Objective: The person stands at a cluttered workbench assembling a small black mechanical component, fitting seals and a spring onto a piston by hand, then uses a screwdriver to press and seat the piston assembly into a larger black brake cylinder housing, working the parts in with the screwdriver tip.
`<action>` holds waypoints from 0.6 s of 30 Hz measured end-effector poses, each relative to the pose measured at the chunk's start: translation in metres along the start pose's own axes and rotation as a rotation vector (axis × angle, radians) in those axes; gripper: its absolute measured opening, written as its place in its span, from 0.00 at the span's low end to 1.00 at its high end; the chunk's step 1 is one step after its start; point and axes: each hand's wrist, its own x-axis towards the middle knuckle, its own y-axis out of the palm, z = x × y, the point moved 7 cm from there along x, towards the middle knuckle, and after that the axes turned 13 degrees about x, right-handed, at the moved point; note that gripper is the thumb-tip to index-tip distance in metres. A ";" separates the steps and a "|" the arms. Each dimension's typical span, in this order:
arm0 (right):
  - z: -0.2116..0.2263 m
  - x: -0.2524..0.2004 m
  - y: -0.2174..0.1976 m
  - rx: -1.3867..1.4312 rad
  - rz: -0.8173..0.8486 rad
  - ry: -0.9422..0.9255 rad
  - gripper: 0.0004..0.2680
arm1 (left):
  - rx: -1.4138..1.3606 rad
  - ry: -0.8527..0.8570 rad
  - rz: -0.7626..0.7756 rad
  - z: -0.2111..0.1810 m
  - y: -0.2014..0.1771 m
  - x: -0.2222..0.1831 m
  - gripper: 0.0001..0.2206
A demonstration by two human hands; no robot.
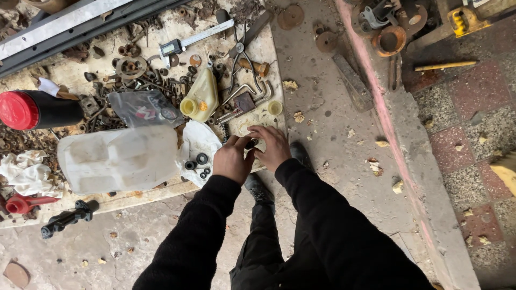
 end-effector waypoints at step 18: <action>0.002 -0.002 -0.001 -0.060 0.046 0.012 0.29 | 0.079 -0.027 0.059 0.003 -0.003 -0.004 0.17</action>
